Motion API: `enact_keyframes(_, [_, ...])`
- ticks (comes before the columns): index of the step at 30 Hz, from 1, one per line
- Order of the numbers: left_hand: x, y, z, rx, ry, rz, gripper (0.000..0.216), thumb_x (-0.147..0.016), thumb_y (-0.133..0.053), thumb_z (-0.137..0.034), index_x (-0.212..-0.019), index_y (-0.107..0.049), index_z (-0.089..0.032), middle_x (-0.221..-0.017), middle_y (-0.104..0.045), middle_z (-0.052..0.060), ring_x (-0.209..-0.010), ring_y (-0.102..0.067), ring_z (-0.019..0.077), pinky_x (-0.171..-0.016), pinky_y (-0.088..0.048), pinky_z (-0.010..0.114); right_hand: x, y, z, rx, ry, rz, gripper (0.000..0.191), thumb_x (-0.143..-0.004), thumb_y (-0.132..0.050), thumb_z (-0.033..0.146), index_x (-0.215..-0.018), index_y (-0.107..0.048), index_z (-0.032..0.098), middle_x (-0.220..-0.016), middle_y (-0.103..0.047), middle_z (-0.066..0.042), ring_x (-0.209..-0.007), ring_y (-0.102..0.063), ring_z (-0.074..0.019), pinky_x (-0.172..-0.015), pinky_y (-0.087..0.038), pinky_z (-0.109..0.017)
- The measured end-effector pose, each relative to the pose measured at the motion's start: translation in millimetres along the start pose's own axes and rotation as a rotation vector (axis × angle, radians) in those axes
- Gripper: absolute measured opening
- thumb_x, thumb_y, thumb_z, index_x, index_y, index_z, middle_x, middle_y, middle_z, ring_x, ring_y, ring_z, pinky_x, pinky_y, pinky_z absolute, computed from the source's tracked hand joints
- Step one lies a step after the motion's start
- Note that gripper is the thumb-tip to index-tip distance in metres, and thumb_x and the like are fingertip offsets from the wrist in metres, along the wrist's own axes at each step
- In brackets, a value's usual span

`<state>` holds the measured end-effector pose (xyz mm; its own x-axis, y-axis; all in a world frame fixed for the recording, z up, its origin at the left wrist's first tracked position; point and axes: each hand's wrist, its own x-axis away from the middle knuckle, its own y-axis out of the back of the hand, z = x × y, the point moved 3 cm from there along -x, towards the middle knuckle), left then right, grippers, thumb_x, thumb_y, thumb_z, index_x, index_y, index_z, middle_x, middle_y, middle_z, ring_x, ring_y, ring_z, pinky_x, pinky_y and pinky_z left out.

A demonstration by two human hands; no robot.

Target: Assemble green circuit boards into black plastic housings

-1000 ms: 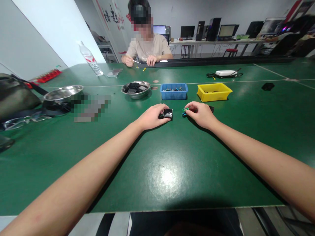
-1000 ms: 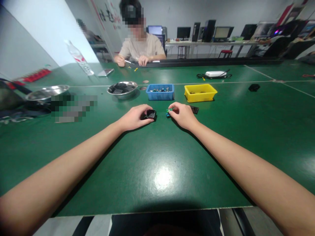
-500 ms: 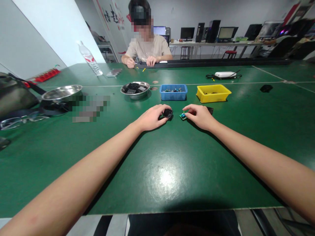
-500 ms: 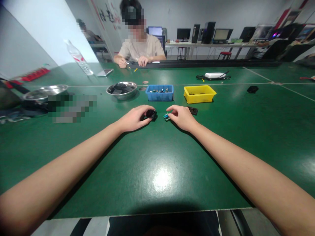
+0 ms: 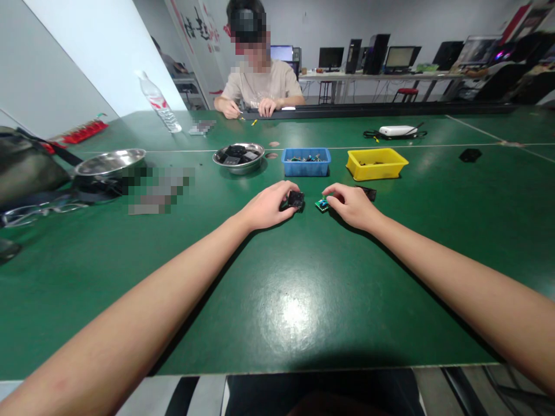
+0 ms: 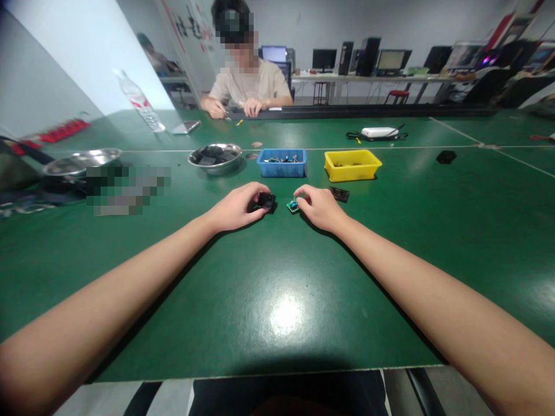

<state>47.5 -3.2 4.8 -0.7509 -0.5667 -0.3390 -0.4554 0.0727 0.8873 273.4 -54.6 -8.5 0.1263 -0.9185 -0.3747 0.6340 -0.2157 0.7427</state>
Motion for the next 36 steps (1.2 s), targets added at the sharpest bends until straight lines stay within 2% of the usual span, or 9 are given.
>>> enact_keyframes(4, [0.6,-0.5,0.7,-0.003,0.002,-0.010,0.033,-0.087,-0.058,-0.036,-0.115,-0.058,-0.018,-0.106,-0.067,0.009,-0.093,-0.064,0.0233,-0.088,-0.053,0.037,1.7,0.2,2.2,-0.032,0.026,0.037,0.025,-0.093,-0.058,0.028,-0.108,-0.073,0.016,-0.074,-0.070,-0.002,-0.063,-0.057,-0.0161,-0.069,-0.041,-0.029])
enact_keyframes(10, [1.1,-1.0,1.9,-0.009,-0.006,-0.021,0.032,-0.088,-0.058,-0.036,-0.114,-0.059,-0.018,-0.103,-0.065,0.008,-0.089,-0.063,0.0218,-0.084,-0.052,0.035,2.6,-2.8,5.8,0.030,0.076,0.127,0.021,-0.090,-0.066,0.033,-0.103,-0.073,0.017,-0.070,-0.066,0.000,-0.062,-0.054,-0.0154,-0.066,-0.037,-0.028])
enact_keyframes(26, [0.6,-0.8,2.5,0.001,0.006,-0.021,0.031,-0.087,-0.059,-0.038,-0.112,-0.059,-0.019,-0.099,-0.066,0.007,-0.086,-0.063,0.0225,-0.080,-0.051,0.036,2.9,-4.7,6.9,0.111,0.098,0.148,0.026,-0.085,-0.074,0.029,-0.108,-0.073,0.017,-0.071,-0.064,0.001,-0.064,-0.054,-0.0154,-0.068,-0.036,-0.027])
enact_keyframes(31, [-0.7,-1.2,2.7,-0.005,0.030,0.025,0.036,-0.089,-0.061,-0.047,-0.111,-0.060,-0.019,-0.096,-0.068,0.007,-0.086,-0.064,0.0240,-0.082,-0.051,0.037,2.9,-4.6,6.3,0.117,0.099,0.150,0.023,-0.085,-0.074,0.028,-0.106,-0.070,0.019,-0.070,-0.063,0.002,-0.064,-0.053,-0.0152,-0.067,-0.035,-0.027])
enact_keyframes(36, [-2.4,-2.0,2.9,-0.024,0.033,0.049,0.042,-0.085,-0.065,-0.057,-0.103,-0.061,-0.018,-0.095,-0.068,0.009,-0.088,-0.064,0.0262,-0.083,-0.051,0.039,3.8,-3.7,6.3,0.072,0.074,0.148,0.024,-0.084,-0.074,0.029,-0.105,-0.064,0.021,-0.073,-0.064,0.003,-0.065,-0.054,-0.0158,-0.066,-0.035,-0.027])
